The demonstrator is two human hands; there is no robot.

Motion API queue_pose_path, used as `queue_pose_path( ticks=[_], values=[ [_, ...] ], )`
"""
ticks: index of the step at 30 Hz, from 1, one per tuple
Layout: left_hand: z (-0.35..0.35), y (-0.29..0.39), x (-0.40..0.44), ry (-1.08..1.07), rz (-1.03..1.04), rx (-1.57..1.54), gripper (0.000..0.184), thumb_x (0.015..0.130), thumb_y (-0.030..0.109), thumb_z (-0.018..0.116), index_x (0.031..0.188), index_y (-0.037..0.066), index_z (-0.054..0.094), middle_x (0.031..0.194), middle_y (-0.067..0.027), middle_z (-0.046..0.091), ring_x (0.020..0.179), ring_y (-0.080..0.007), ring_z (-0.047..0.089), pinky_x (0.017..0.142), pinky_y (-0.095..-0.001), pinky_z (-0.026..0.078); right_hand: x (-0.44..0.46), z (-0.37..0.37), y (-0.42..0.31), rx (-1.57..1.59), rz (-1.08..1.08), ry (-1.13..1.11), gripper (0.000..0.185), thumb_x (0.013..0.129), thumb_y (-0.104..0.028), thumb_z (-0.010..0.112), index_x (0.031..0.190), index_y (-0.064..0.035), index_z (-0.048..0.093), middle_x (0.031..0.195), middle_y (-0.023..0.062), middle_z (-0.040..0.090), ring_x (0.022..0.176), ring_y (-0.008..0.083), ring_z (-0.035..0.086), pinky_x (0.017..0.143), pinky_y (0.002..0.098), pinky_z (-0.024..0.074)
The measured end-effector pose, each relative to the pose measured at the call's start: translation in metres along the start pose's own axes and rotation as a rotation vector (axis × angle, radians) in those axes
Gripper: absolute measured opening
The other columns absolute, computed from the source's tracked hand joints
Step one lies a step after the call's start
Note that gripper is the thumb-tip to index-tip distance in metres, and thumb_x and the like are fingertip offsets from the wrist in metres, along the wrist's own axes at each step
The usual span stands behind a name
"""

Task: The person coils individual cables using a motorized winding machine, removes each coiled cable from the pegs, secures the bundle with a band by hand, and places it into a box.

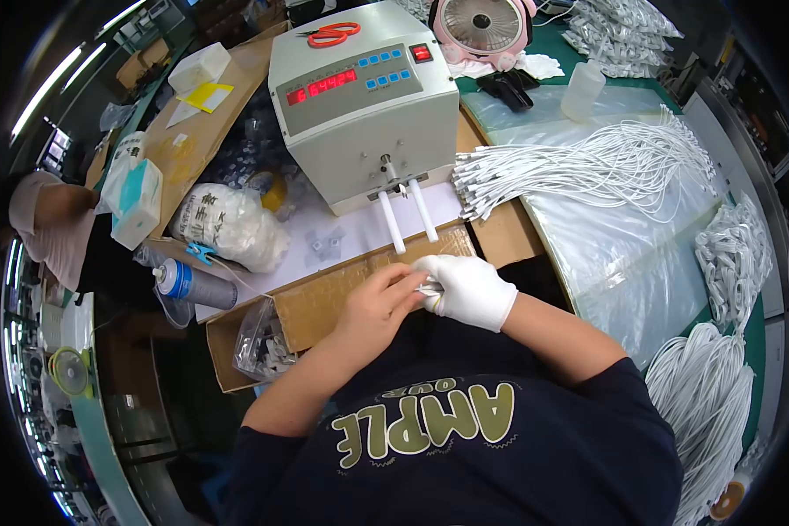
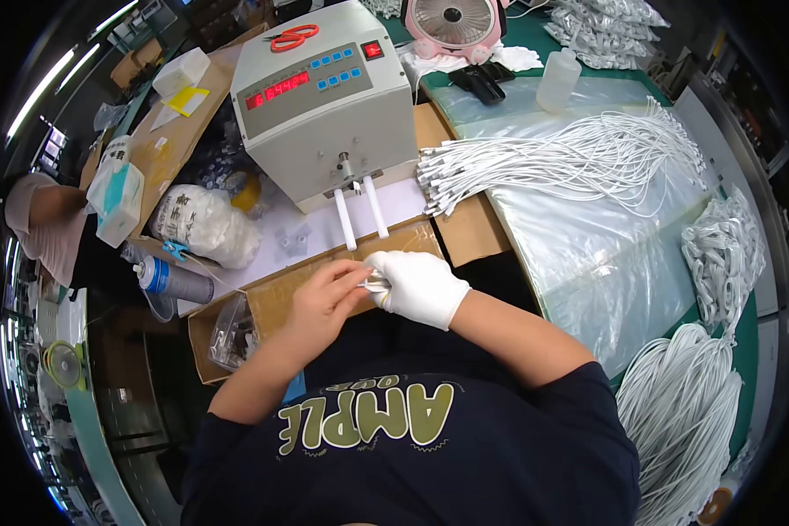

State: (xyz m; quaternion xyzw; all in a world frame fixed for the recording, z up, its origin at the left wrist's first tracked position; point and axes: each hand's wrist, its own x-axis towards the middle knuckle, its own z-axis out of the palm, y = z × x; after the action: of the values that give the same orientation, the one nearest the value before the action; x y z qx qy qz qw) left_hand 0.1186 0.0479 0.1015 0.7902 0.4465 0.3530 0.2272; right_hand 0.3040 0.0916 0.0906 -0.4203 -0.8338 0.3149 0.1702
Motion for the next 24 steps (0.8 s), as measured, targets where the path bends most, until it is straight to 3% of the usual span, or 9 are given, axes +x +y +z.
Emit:
queue_pose_path(
  ticks=[5, 8, 12, 15, 18, 19, 21, 22, 24],
  values=[
    [0.014, -0.012, -0.009, 0.047, -0.03, -0.037, 0.029, 0.085, 0.011, 0.067, 0.113, 0.003, 0.064, 0.109, -0.0137, 0.062, 0.093, -0.0281, 0.064, 0.078, -0.0341, 0.053, 0.004, 0.007, 0.0, -0.15, -0.038, -0.094, 0.027, 0.08, -0.027, 0.069, 0.095, -0.0074, 0.06, 0.081, 0.0144, 0.066, 0.077, 0.0349, 0.065, 0.065, 0.0429, 0.0521],
    [0.009, -0.004, -0.009, 0.153, 0.073, 0.048, 0.032, 0.083, 0.007, 0.068, 0.113, 0.001, 0.062, 0.108, -0.0152, 0.062, 0.091, -0.0301, 0.064, 0.077, -0.0353, 0.053, 0.001, 0.003, -0.009, -0.123, -0.095, 0.156, 0.028, 0.083, -0.034, 0.064, 0.093, -0.0083, 0.06, 0.083, 0.0136, 0.067, 0.079, 0.0357, 0.065, 0.069, 0.0439, 0.0521],
    [0.008, -0.006, -0.012, 0.101, 0.264, 0.147, 0.034, 0.08, 0.004, 0.069, 0.112, -0.002, 0.06, 0.106, -0.0166, 0.062, 0.09, -0.0327, 0.063, 0.076, -0.037, 0.053, 0.002, -0.006, -0.001, -0.037, -0.064, -0.138, 0.031, 0.082, -0.039, 0.065, 0.092, -0.0101, 0.061, 0.081, 0.0138, 0.067, 0.079, 0.0367, 0.065, 0.069, 0.0448, 0.0514],
    [0.009, -0.005, -0.014, 0.075, 0.227, 0.132, 0.031, 0.08, 0.004, 0.069, 0.109, -0.002, 0.06, 0.104, -0.017, 0.062, 0.088, -0.0338, 0.063, 0.075, -0.0382, 0.052, 0.005, 0.006, 0.007, 0.045, -0.054, -0.271, 0.031, 0.082, -0.041, 0.065, 0.09, -0.0113, 0.061, 0.08, 0.0144, 0.067, 0.078, 0.0372, 0.065, 0.069, 0.0455, 0.051],
    [0.01, -0.009, -0.015, 0.098, 0.114, 0.07, 0.024, 0.084, 0.003, 0.065, 0.107, -0.002, 0.061, 0.102, -0.0155, 0.062, 0.089, -0.0295, 0.063, 0.075, -0.0348, 0.052, 0.002, 0.007, -0.005, -0.216, -0.075, -0.116, 0.035, 0.084, -0.041, 0.064, 0.097, -0.0085, 0.06, 0.076, 0.0153, 0.066, 0.072, 0.0356, 0.065, 0.064, 0.0429, 0.0514],
    [0.012, -0.015, -0.018, 0.125, -0.034, -0.061, 0.023, 0.086, 0.004, 0.063, 0.109, -0.001, 0.06, 0.102, -0.014, 0.062, 0.089, -0.0263, 0.063, 0.076, -0.0329, 0.051, 0.0, 0.005, -0.009, -0.279, -0.086, -0.039, 0.035, 0.084, -0.04, 0.064, 0.098, -0.0079, 0.06, 0.075, 0.0153, 0.065, 0.07, 0.0351, 0.065, 0.062, 0.042, 0.0514],
    [0.019, -0.028, -0.023, 0.176, -0.322, -0.328, 0.021, 0.091, 0.004, 0.057, 0.112, -0.001, 0.059, 0.101, -0.0112, 0.063, 0.089, -0.0198, 0.062, 0.078, -0.0292, 0.049, -0.002, -0.007, -0.02, -0.18, -0.152, 0.091, 0.033, 0.09, -0.037, 0.056, 0.105, -0.0082, 0.06, 0.073, 0.014, 0.065, 0.067, 0.0333, 0.065, 0.06, 0.0416, 0.0514],
    [0.015, -0.014, -0.017, 0.16, -0.413, -0.665, 0.021, 0.097, 0.007, 0.05, 0.116, 0.0, 0.055, 0.101, -0.0071, 0.062, 0.091, -0.0123, 0.059, 0.082, -0.0249, 0.046, -0.004, -0.008, -0.024, -0.118, -0.156, 0.175, 0.031, 0.092, -0.036, 0.054, 0.105, -0.0082, 0.06, 0.072, 0.0136, 0.065, 0.066, 0.033, 0.065, 0.06, 0.0416, 0.0515],
    [0.022, -0.01, -0.02, 0.136, -0.443, -0.737, 0.021, 0.098, 0.009, 0.049, 0.117, 0.0, 0.054, 0.101, -0.0068, 0.061, 0.091, -0.0113, 0.058, 0.084, -0.0249, 0.046, -0.011, 0.001, -0.02, 0.001, -0.23, 0.339, 0.024, 0.095, -0.028, 0.046, 0.102, -0.0077, 0.058, 0.069, 0.0114, 0.064, 0.062, 0.032, 0.064, 0.059, 0.0416, 0.0509]
  ],
)
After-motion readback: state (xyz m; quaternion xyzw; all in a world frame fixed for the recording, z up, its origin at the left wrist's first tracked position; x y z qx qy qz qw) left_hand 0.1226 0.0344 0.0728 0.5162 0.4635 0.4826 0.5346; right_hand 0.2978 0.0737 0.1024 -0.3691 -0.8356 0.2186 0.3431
